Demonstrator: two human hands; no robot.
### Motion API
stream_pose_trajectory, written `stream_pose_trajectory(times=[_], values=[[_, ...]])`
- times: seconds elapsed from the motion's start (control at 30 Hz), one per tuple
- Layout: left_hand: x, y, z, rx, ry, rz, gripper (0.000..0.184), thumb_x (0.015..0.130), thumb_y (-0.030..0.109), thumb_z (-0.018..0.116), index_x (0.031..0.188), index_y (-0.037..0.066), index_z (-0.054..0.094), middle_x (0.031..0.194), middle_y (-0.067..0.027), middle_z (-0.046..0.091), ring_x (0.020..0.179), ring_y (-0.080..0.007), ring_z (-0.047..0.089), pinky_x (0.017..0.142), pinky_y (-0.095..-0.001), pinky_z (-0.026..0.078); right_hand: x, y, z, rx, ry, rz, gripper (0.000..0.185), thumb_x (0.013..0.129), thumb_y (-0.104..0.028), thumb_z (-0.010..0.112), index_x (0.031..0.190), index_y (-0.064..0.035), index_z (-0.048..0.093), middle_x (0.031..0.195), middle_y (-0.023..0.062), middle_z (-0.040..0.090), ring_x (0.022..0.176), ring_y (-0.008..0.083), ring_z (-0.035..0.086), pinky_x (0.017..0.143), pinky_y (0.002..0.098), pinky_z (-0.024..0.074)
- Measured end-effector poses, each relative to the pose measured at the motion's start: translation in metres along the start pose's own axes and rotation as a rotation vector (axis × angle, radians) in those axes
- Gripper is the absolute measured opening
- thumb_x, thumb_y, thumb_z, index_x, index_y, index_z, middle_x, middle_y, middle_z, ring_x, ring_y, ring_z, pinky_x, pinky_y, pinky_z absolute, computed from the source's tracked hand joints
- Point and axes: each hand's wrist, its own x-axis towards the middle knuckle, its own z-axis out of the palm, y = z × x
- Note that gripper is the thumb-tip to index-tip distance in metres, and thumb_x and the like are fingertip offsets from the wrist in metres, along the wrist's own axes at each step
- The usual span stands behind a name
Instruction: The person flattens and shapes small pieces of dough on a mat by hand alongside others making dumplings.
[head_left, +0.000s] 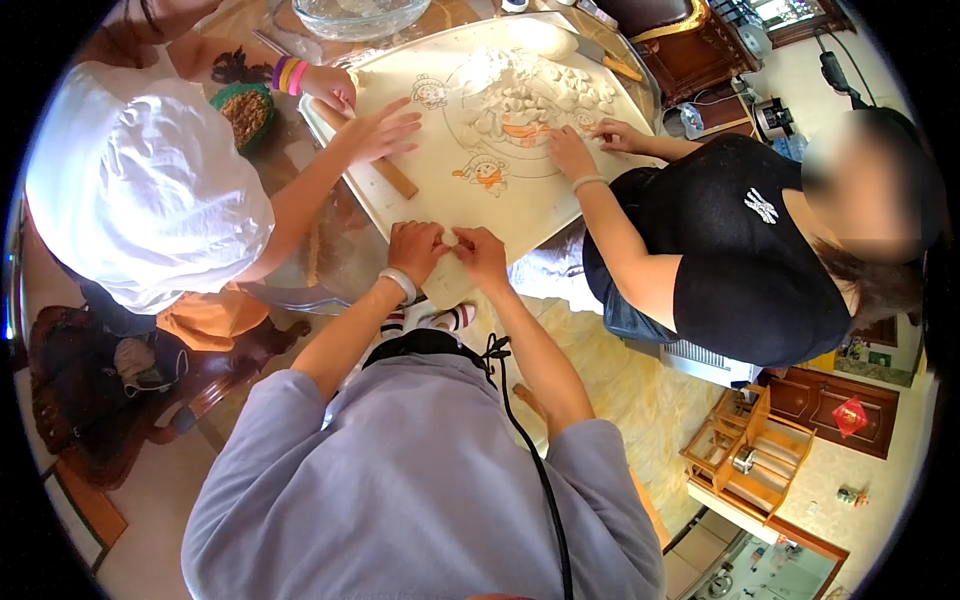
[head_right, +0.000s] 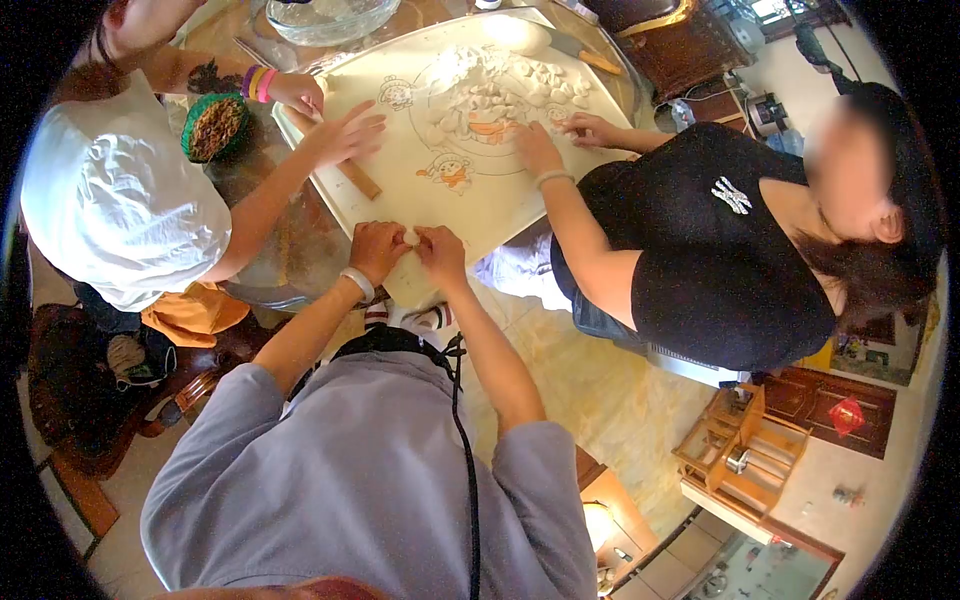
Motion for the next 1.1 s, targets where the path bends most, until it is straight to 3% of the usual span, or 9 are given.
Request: stream_pose_trajectory(times=[0.43, 0.63, 0.83, 0.93, 1.1], values=[[0.003, 0.005, -0.001, -0.004, -0.019, -0.005, 0.017, 0.074, 0.017, 0.067, 0.09, 0.011, 0.063, 0.079, -0.0022, 0.063, 0.082, -0.0232, 0.057, 0.082, -0.0388, 0.036, 0.007, -0.007, -0.006, -0.088, 0.037, -0.079, 0.028, 0.073, 0.0, 0.064, 0.101, -0.0046, 0.067, 0.085, 0.0126, 0.061, 0.076, 0.0263, 0.061, 0.069, 0.0348, 0.0489], [0.004, -0.003, 0.008, -0.015, 0.074, 0.081, 0.016, 0.074, 0.019, 0.069, 0.084, 0.01, 0.06, 0.075, -0.0049, 0.061, 0.079, -0.0252, 0.058, 0.077, -0.04, 0.037, 0.007, -0.008, -0.004, -0.1, 0.058, -0.088, 0.028, 0.073, 0.001, 0.062, 0.1, -0.004, 0.067, 0.084, 0.013, 0.061, 0.076, 0.0271, 0.061, 0.07, 0.0354, 0.0489], [0.003, -0.004, 0.002, -0.071, 0.036, -0.015, 0.022, 0.072, 0.023, 0.07, 0.087, 0.01, 0.061, 0.075, -0.0048, 0.061, 0.078, -0.0254, 0.057, 0.077, -0.0403, 0.037, 0.005, -0.007, -0.007, -0.091, 0.082, -0.038, 0.029, 0.073, 0.001, 0.062, 0.101, -0.0044, 0.067, 0.084, 0.0131, 0.061, 0.076, 0.0276, 0.061, 0.07, 0.0353, 0.0489], [0.005, -0.002, 0.004, -0.003, 0.013, 0.088, 0.022, 0.073, 0.024, 0.069, 0.088, 0.009, 0.062, 0.074, -0.004, 0.061, 0.078, -0.0251, 0.057, 0.078, -0.04, 0.037, 0.002, -0.009, -0.006, -0.091, 0.044, -0.036, 0.029, 0.073, 0.001, 0.061, 0.101, -0.0045, 0.067, 0.084, 0.0128, 0.062, 0.076, 0.0275, 0.062, 0.07, 0.0349, 0.0491], [0.003, 0.003, -0.003, -0.002, -0.015, 0.034, 0.021, 0.073, 0.024, 0.07, 0.087, 0.01, 0.063, 0.075, -0.0028, 0.062, 0.079, -0.0245, 0.057, 0.078, -0.0394, 0.037, 0.002, -0.002, -0.005, -0.018, 0.108, -0.047, 0.027, 0.075, -0.001, 0.062, 0.101, -0.0044, 0.067, 0.084, 0.0123, 0.062, 0.075, 0.0266, 0.062, 0.07, 0.0342, 0.0493]])
